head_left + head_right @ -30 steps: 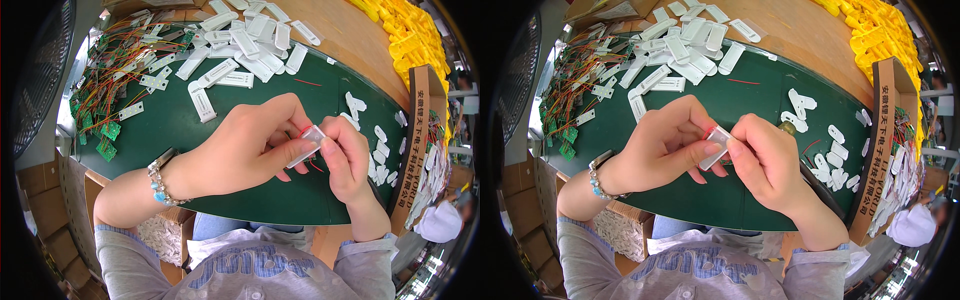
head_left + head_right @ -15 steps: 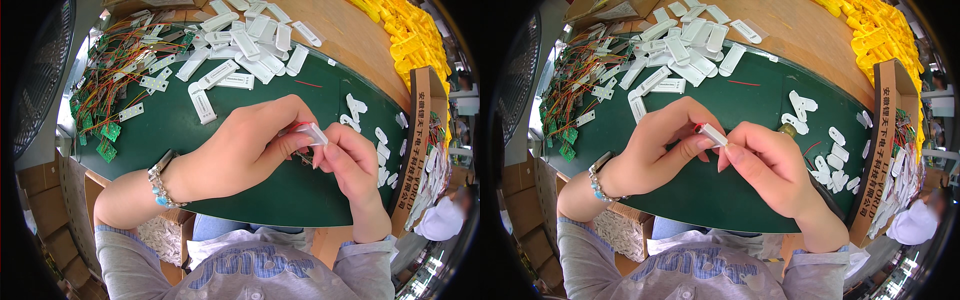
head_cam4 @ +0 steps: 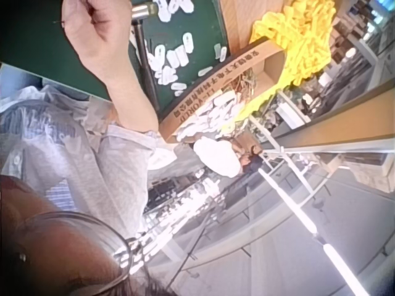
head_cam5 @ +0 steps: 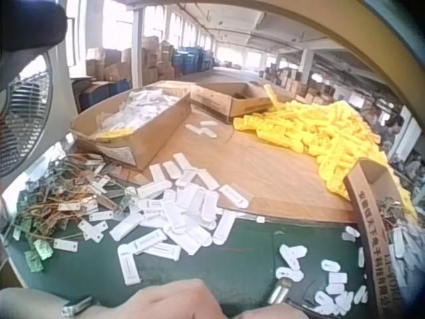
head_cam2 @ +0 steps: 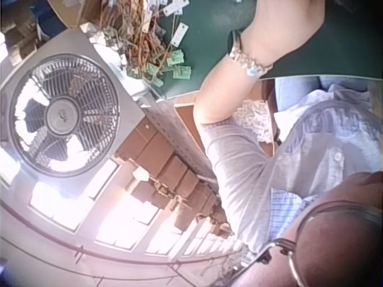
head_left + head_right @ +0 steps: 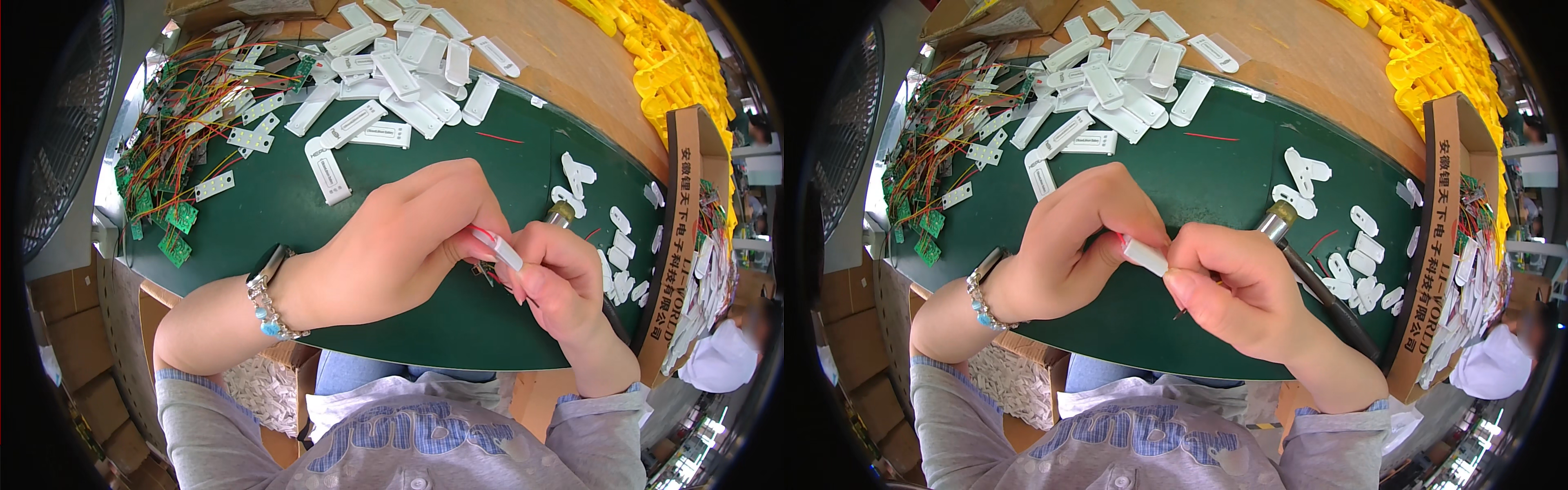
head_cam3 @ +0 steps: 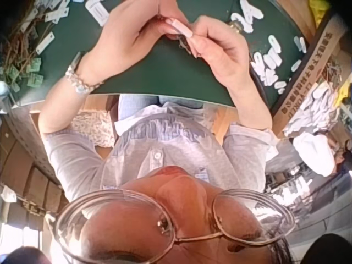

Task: The person assembles LED components into white plastic housings by hand, then uses a hammer to secure the fit of the electrical components and wiring within the housing.

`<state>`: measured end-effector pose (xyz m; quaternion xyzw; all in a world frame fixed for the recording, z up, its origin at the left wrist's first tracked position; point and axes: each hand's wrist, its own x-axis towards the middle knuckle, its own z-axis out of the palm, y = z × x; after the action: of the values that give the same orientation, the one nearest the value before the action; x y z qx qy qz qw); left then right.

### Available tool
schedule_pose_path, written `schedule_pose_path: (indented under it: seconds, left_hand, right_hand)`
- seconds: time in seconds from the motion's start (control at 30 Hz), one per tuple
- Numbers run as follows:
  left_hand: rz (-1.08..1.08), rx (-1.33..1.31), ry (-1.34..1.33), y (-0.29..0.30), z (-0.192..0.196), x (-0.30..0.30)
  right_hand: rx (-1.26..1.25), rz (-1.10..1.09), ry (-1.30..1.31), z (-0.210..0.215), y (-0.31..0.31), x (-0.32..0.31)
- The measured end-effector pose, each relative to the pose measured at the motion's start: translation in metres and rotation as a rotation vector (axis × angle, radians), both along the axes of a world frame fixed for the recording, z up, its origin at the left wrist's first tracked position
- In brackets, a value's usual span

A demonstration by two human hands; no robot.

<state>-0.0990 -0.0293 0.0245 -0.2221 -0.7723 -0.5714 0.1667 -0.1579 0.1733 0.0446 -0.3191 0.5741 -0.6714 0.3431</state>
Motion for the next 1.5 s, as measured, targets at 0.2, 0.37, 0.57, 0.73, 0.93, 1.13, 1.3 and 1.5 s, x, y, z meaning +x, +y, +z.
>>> schedule_pose_path:
  seconds: [0.2,0.37,0.57,0.73,0.93,1.13,1.3,1.5]
  left_hand:
    - [0.023,0.004,0.045,0.002,-0.001,0.001]
    - [0.033,0.012,0.063,0.004,-0.001,0.002]
    - [0.023,0.011,0.069,0.003,0.001,0.001]
    - [-0.023,0.176,-0.244,0.006,0.016,0.004]
    - [0.088,0.059,-0.048,0.002,0.005,0.01]
    - [0.177,-0.041,0.144,0.001,0.03,0.009]
    - [0.272,-0.043,0.355,-0.002,0.062,0.048]
    - [0.247,-0.177,0.204,0.013,0.017,0.076]
  right_hand:
    - [0.003,-0.023,0.058,0.004,-0.002,0.004]
    - [0.008,-0.029,0.049,0.006,-0.003,0.006]
    - [0.023,-0.011,0.105,0.005,-0.001,0.002]
    - [0.056,-0.023,0.07,0.007,-0.002,-0.012]
    - [0.202,-0.155,0.938,0.022,-0.009,-0.009]
    - [0.118,-0.61,1.405,0.056,0.009,0.005]
    - [0.096,-0.803,1.2,0.1,0.119,0.069]
    - [0.325,-0.615,0.58,0.056,0.247,0.154]
